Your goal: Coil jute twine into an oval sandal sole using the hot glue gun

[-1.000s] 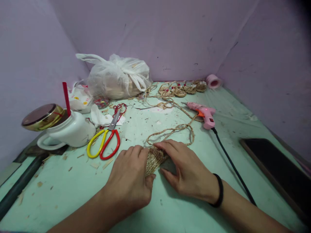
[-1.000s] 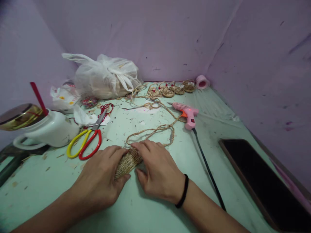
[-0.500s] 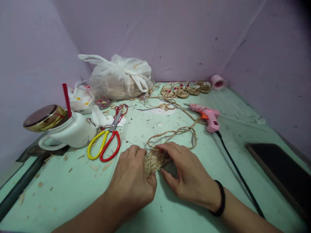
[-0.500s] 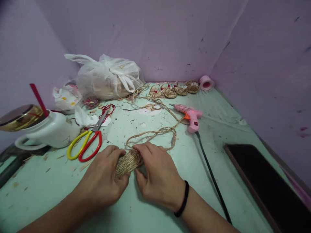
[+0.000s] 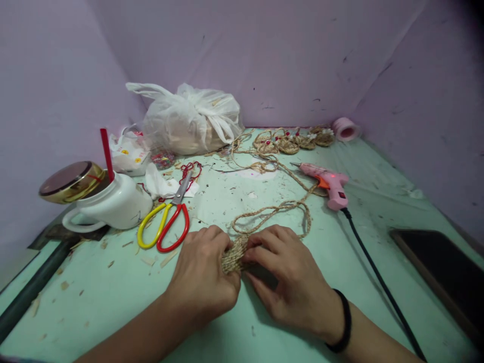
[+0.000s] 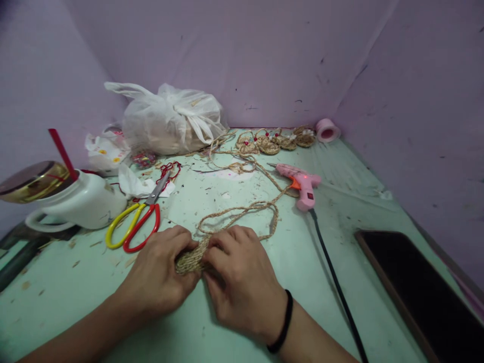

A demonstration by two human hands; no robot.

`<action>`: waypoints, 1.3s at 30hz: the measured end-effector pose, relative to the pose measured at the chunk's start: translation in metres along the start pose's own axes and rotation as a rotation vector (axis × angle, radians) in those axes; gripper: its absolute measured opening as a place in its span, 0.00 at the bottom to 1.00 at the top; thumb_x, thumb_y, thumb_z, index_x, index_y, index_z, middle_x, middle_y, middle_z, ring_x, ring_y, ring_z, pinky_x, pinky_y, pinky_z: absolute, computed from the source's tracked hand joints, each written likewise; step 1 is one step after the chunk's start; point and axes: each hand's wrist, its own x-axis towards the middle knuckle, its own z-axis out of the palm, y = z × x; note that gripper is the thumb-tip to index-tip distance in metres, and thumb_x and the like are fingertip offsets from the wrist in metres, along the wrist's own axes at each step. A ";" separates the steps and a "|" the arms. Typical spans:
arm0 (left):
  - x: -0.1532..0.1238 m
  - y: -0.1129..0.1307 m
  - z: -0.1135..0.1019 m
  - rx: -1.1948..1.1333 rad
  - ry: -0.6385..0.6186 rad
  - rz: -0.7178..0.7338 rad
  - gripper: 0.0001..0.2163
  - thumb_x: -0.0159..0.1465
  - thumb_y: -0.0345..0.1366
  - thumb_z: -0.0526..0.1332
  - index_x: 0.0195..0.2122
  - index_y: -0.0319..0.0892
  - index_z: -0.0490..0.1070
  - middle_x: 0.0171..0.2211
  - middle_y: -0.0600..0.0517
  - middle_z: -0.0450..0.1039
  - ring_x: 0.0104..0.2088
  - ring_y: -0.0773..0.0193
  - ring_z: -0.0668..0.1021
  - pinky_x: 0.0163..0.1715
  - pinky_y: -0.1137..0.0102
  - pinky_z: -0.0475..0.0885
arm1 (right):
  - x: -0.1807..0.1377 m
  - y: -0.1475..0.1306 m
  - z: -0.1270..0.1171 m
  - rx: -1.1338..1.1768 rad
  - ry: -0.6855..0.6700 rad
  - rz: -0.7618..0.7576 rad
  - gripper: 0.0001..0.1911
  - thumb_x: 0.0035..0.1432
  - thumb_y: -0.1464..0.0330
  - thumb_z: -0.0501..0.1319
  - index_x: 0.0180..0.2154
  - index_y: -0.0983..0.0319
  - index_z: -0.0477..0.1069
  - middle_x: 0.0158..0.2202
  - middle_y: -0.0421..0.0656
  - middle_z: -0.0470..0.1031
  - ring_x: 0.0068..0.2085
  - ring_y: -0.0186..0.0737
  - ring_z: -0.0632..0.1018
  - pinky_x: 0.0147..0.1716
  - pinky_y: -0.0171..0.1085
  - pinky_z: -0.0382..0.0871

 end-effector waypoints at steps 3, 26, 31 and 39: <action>0.000 0.000 0.000 0.026 0.002 0.020 0.04 0.48 0.30 0.56 0.25 0.43 0.61 0.30 0.49 0.66 0.34 0.55 0.70 0.37 0.59 0.64 | 0.003 -0.003 0.005 -0.071 -0.013 -0.007 0.04 0.51 0.73 0.58 0.31 0.62 0.71 0.32 0.45 0.73 0.35 0.44 0.67 0.36 0.45 0.58; -0.001 -0.008 -0.011 -0.069 -0.128 0.102 0.07 0.47 0.30 0.57 0.29 0.41 0.65 0.33 0.48 0.66 0.37 0.54 0.69 0.40 0.58 0.65 | 0.005 -0.005 0.012 -0.004 0.051 -0.074 0.09 0.50 0.78 0.57 0.30 0.61 0.73 0.28 0.42 0.76 0.31 0.40 0.70 0.39 0.46 0.64; -0.001 -0.009 -0.013 -0.100 -0.162 0.089 0.10 0.45 0.31 0.58 0.31 0.42 0.66 0.34 0.48 0.66 0.38 0.54 0.68 0.42 0.57 0.64 | 0.008 -0.007 0.014 0.037 0.034 0.007 0.08 0.46 0.79 0.58 0.28 0.63 0.72 0.29 0.43 0.75 0.32 0.40 0.70 0.34 0.42 0.63; -0.004 -0.003 -0.007 -0.034 -0.114 0.088 0.09 0.47 0.29 0.56 0.31 0.40 0.66 0.35 0.45 0.65 0.38 0.52 0.67 0.41 0.55 0.63 | 0.005 -0.007 0.014 0.037 0.049 0.039 0.09 0.46 0.78 0.59 0.31 0.64 0.73 0.31 0.44 0.75 0.33 0.42 0.70 0.33 0.42 0.63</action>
